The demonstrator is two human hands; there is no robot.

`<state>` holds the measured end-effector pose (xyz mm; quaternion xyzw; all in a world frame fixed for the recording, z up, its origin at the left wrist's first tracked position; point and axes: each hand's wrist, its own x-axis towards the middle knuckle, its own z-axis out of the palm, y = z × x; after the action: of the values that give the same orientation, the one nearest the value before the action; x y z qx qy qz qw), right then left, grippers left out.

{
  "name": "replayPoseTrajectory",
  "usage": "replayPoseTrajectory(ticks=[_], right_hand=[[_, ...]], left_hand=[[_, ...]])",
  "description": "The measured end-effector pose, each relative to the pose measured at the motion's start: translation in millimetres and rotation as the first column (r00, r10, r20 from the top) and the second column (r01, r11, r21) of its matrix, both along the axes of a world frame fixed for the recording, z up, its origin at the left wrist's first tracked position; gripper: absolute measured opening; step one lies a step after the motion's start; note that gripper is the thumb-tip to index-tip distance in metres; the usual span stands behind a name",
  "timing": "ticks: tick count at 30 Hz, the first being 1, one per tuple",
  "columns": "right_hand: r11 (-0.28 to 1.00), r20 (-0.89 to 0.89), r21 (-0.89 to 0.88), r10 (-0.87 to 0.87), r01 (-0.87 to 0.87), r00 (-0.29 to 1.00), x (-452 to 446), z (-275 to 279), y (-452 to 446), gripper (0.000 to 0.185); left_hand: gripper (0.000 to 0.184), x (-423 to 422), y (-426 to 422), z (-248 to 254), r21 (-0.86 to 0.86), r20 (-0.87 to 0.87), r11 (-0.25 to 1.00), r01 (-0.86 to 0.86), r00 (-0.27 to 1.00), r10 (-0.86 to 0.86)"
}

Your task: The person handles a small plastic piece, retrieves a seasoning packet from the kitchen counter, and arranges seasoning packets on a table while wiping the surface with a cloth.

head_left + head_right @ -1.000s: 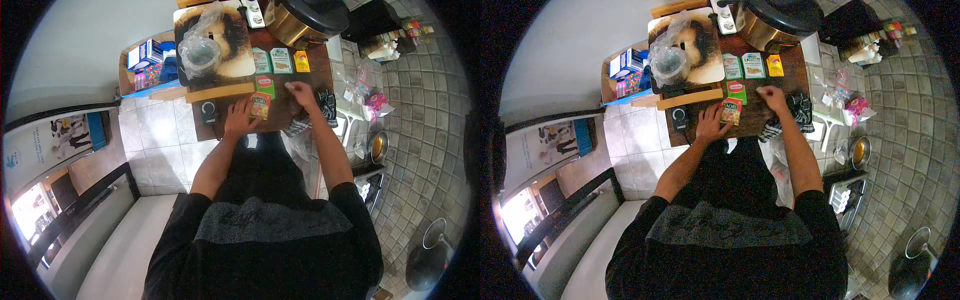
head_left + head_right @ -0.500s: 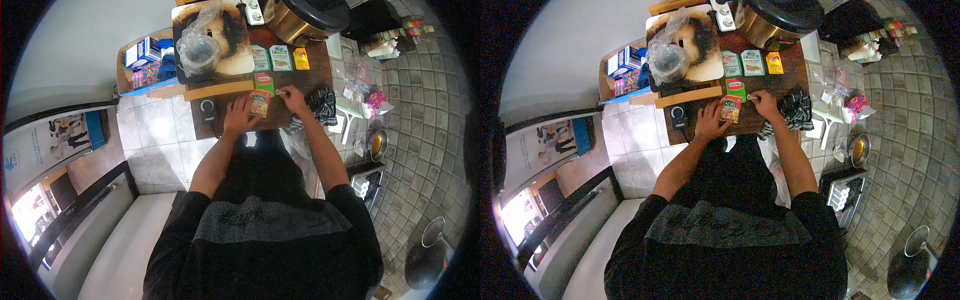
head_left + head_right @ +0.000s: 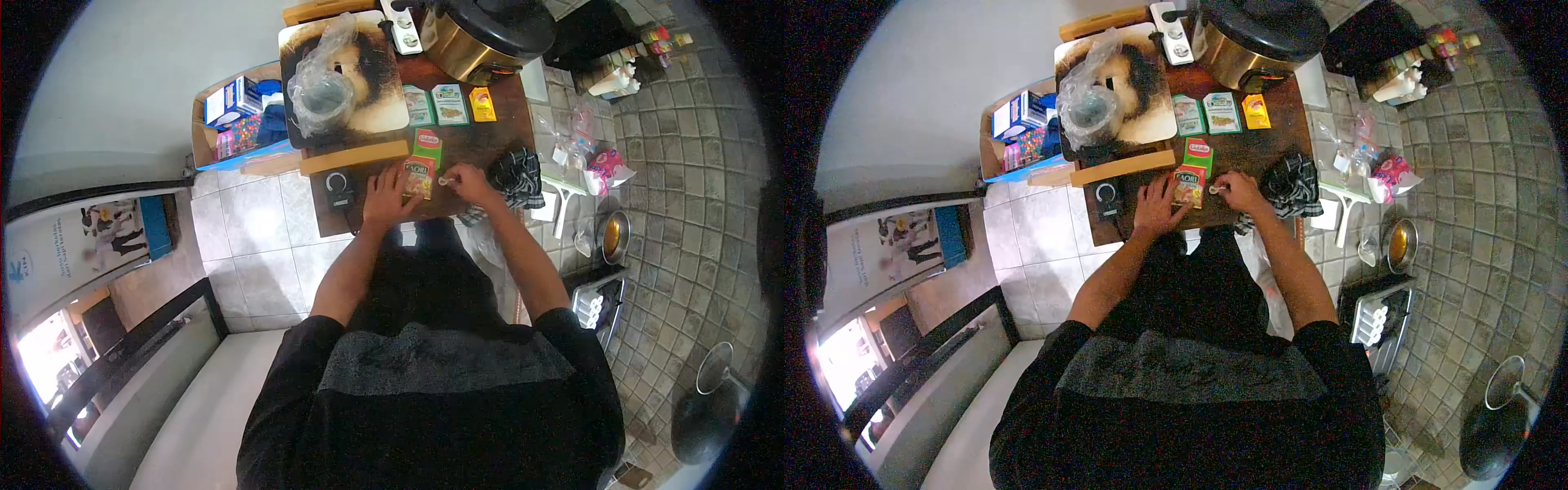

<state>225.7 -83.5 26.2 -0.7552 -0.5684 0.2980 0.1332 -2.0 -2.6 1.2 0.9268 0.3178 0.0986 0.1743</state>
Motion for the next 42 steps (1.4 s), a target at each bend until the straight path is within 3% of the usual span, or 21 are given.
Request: replayPoseTrajectory(ticks=[2, 4, 5, 7, 8, 13, 15, 19, 21, 23, 25, 26, 27, 29, 30, 32, 33, 35, 36, 38, 42], right_hand=[[0.996, -0.081, -0.039, 0.072, -0.075, 0.994, 17, -7, 8, 0.017], [0.922, -0.269, 0.157, -0.304, 0.353, 0.914, 32, -18, 15, 0.015], [0.923, -0.271, 0.157, -0.302, 0.352, 0.914, 40, -24, 17, 0.015], [0.784, -0.174, 0.133, -0.584, 0.606, 0.793, 51, -32, 21, 0.019], [0.784, -0.162, 0.029, -0.609, 0.62, 0.777, 53, -37, 21, 0.02], [0.871, -0.09, 0.142, -0.462, 0.47, 0.882, 22, -29, 9, 0.019], [0.925, -0.098, 0.187, -0.319, 0.332, 0.943, 8, -29, -1, 0.017], [0.952, -0.126, 0.174, -0.233, 0.252, 0.964, -18, -16, -19, 0.015], [0.981, -0.092, 0.084, -0.167, 0.174, 0.982, -23, -17, -24, 0.014], [0.989, -0.06, 0.094, -0.112, 0.117, 0.992, -19, -20, -28, 0.016], [0.999, -0.277, -0.049, -0.028, 0.015, 0.96, -16, -17, -26, 0.017], [0.992, -0.395, -0.09, -0.113, 0.085, 0.912, -14, -14, -28, 0.021], [0.993, -0.392, -0.083, -0.106, 0.08, 0.914, -15, -3, -27, 0.021], [0.926, -0.685, -0.032, -0.294, 0.376, 0.667, -19, 24, -25, 0.024], [0.927, -0.684, -0.029, -0.291, 0.373, 0.669, -19, 36, -25, 0.024], [0.773, -0.742, -0.288, -0.553, 0.565, 0.379, -18, 56, -28, 0.028], [0.776, -0.743, -0.284, -0.549, 0.562, 0.383, -19, 64, -30, 0.028], [0.67, -0.877, -0.418, -0.474, 0.613, -0.08, -23, 78, -33, 0.027], [0.678, -0.88, -0.413, -0.469, 0.608, -0.074, -24, 82, -34, 0.027], [0.669, -0.888, -0.447, -0.413, 0.594, -0.203, -25, 88, -37, 0.028], [0.747, -0.916, -0.402, -0.328, 0.529, -0.233, -28, 106, -35, 0.029]], left_hand=[[0.069, -1, 0, 2, -0.024, 0.028, 1.0, -0.007, 1.0, 0.008], [0.068, 0, 1, 0, -0.036, 0.025, 0.999, -0.006, 1.0, 0.007], [0.067, -1, -1, -1, -0.052, 0.02, 0.999, -0.002, 1.0, 0.003], [0.067, -2, -2, -4, -0.041, 0.012, 0.999, -0.005, 1.0, 0.006], [0.067, -1, -1, -6, -0.03, 0.007, 1.0, -0.008, 1.0, 0.008], [0.067, -1, 0, -1, -0.041, 0.042, 0.999, -0.011, 0.999, 0.013], [0.067, 0, -2, -1, -0.047, 0.041, 0.999, -0.01, 0.999, 0.011], [0.067, 0, 0, -2, -0.046, 0.065, 0.999, -0.003, 0.998, 0.006], [0.067, 0, 0, -4, -0.034, 0.084, 0.999, 0.001, 0.996, 0.002], [0.074, 0, -2, -6, -0.033, -0.016, 0.999, -0.021, 1.0, 0.021], [0.074, -1, -2, -3, -0.026, 0.025, 0.999, -0.024, 0.999, 0.024], [0.073, -1, -2, -2, -0.029, 0.06, 0.999, -0.027, 0.998, 0.029], [0.073, -1, -2, -1, -0.023, 0.064, 0.999, -0.032, 0.997, 0.034], [0.072, -1, -2, -3, -0.001, 0.091, 0.999, -0.036, 0.995, 0.036], [0.072, 0, -2, -2, 0.001, 0.093, 0.999, -0.04, 0.995, 0.039], [0.069, -1, -2, 0, 0.04, 0.098, 0.998, -0.038, 0.995, 0.034], [0.069, -1, -1, 2, 0.043, 0.1, 0.998, -0.042, 0.994, 0.038], [0.07, -4, 0, 5, -0.162, 0.094, 0.987, -0.004, 0.995, 0.02], [0.07, -6, 1, 6, -0.156, 0.096, 0.988, -0.012, 0.995, 0.028], [0.062, -9, -1, 6, -0.195, 0.227, 0.981, 0.001, 0.973, 0.044], [0.043, -2, -8, 36, -0.122, 0.347, 0.992, -0.04, 0.934, 0.081]])
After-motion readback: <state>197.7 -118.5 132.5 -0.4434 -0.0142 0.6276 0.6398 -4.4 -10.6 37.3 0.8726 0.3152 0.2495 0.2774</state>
